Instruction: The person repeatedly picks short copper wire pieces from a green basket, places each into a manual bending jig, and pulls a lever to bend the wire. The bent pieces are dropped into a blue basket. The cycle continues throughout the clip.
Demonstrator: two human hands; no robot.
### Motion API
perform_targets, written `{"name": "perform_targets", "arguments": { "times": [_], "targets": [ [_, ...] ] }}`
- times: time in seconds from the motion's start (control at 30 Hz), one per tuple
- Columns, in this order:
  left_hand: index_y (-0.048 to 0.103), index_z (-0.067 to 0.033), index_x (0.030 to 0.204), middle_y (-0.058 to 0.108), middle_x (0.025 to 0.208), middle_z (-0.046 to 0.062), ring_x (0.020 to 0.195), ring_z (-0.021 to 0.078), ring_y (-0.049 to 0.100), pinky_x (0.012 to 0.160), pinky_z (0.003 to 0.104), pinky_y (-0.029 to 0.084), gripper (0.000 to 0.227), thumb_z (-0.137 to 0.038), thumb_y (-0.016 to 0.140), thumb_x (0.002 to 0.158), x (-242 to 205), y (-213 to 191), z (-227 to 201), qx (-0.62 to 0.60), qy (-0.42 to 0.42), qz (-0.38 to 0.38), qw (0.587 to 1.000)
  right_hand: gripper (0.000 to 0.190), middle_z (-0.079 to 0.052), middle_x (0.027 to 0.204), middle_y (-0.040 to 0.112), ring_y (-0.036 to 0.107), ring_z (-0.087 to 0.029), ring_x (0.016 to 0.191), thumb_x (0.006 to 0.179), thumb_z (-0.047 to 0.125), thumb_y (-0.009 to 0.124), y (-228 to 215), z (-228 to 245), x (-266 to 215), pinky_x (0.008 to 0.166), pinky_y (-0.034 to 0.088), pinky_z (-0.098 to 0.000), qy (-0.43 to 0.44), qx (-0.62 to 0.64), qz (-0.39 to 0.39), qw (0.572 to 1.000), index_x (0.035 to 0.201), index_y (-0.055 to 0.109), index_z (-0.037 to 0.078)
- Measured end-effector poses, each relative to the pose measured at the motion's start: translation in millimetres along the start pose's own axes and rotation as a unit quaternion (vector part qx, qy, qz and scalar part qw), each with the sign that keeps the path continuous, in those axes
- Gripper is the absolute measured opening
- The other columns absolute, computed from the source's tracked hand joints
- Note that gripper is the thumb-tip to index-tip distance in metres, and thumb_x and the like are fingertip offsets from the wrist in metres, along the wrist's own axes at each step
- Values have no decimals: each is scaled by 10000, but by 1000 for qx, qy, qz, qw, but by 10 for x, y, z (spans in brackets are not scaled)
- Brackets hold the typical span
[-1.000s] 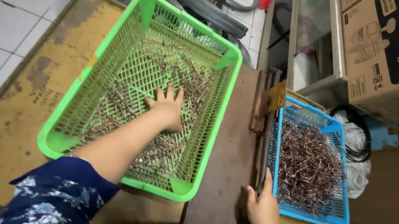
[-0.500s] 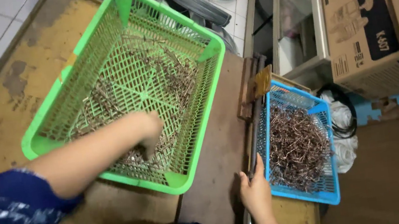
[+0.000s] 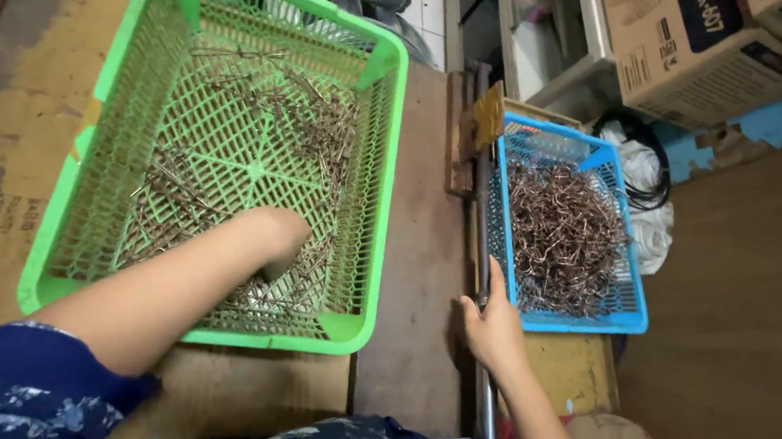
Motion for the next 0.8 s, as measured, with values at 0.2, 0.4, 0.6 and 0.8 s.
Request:
{"name": "perform_targets", "arguments": {
  "times": [0.2,0.4,0.6,0.8],
  "targets": [
    [788,-62,1300,813,1170,199,1100,399,784,964,552,632,592,-147,975,744,-233,-394,133,-122,0,-2,993,799,-380,1210,737,691,-555,1217,1014,245,685,-36,42,-35,1026,566,-630,-3,15,1,1000,1706,295,333],
    [780,-69,1307,821,1136,177,1013,336,760,1017,448,589,423,-57,791,884,-698,-936,394,-385,58,-45,920,826,-356,1244,741,694,-546,1221,1001,241,689,-79,120,-123,1039,568,-627,11,10,3,1000,1710,281,358],
    [400,174,1545,639,1401,399,1332,565,604,1129,682,475,864,-215,869,933,-494,-1109,662,-459,14,-359,812,814,-384,1234,729,689,-567,1208,1001,246,696,-54,100,-71,1038,553,-650,-3,7,0,1000,1703,294,328],
    [291,98,1648,331,1596,425,1472,619,422,1162,732,433,1038,-312,897,911,-1029,-1234,388,-361,-79,-227,901,832,-364,1264,729,689,-549,1224,1004,259,689,-21,37,-26,1055,559,-630,2,0,11,1000,1715,267,348]
  ]
}}
Point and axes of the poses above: each hand's wrist, its own x-axis towards the middle knuckle, its own y-axis out of the palm, z = x × y, the point moved 4 cm from there along x, towards the middle knuckle
